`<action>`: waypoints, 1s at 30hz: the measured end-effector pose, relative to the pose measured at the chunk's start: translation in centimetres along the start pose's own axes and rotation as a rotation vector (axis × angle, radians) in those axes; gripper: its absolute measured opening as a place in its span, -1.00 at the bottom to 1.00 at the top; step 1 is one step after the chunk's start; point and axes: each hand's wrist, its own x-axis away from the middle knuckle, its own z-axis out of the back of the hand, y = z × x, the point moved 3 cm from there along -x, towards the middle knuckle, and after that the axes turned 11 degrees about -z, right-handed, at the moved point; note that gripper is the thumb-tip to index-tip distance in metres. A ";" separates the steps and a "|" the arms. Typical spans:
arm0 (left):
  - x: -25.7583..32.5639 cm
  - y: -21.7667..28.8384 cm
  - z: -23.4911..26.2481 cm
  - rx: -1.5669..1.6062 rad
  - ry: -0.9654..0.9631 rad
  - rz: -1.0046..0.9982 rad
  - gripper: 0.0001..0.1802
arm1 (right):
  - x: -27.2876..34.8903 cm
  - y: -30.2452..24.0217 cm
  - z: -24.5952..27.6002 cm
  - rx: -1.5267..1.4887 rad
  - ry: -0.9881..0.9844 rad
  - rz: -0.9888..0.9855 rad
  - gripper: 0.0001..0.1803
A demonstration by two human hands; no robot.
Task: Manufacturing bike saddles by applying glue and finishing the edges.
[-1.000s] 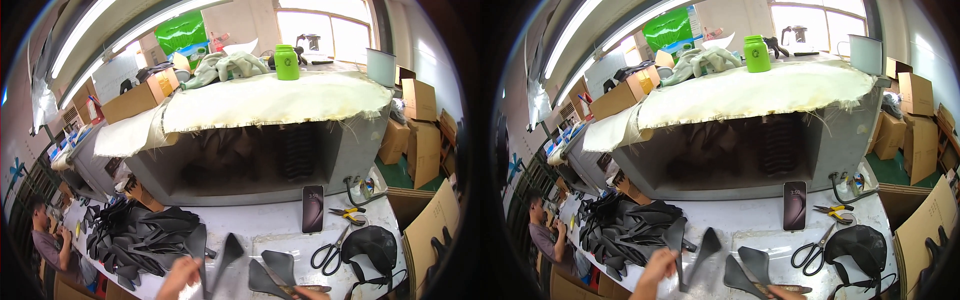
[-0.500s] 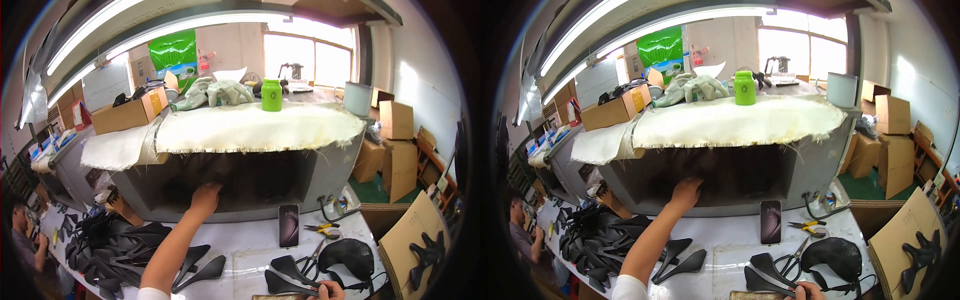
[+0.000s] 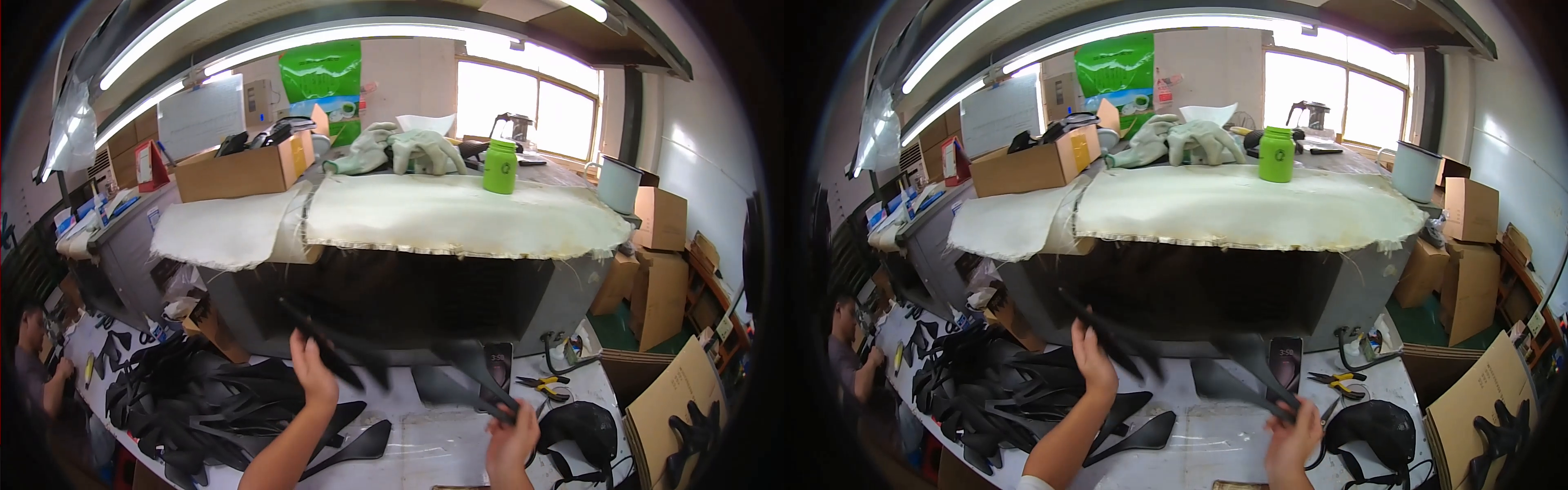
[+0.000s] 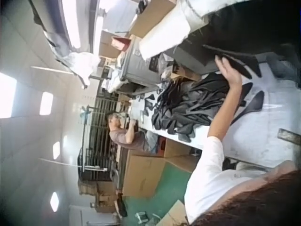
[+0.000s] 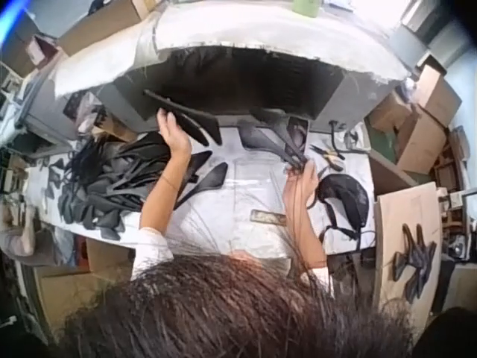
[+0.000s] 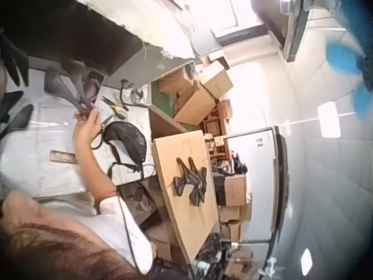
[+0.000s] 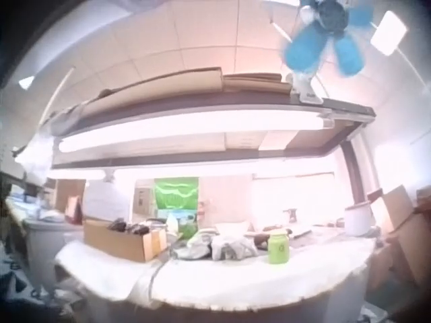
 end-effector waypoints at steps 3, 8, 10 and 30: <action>4.9 2.8 4.3 0.200 -0.019 0.522 -0.57 | -4.5 4.2 -7.0 -0.060 -0.084 -0.129 -0.65; 13.1 5.9 8.5 0.178 -0.312 0.848 -0.44 | -7.8 11.6 -13.2 -0.066 -0.281 -0.357 -0.73; 15.5 8.4 9.3 0.356 -0.211 1.025 -0.47 | -5.7 12.2 -14.0 0.022 -0.273 -0.258 -0.62; 20.3 3.5 10.5 1.089 -0.160 1.530 -0.52 | -30.4 24.6 -37.3 1.921 -0.588 1.063 -0.28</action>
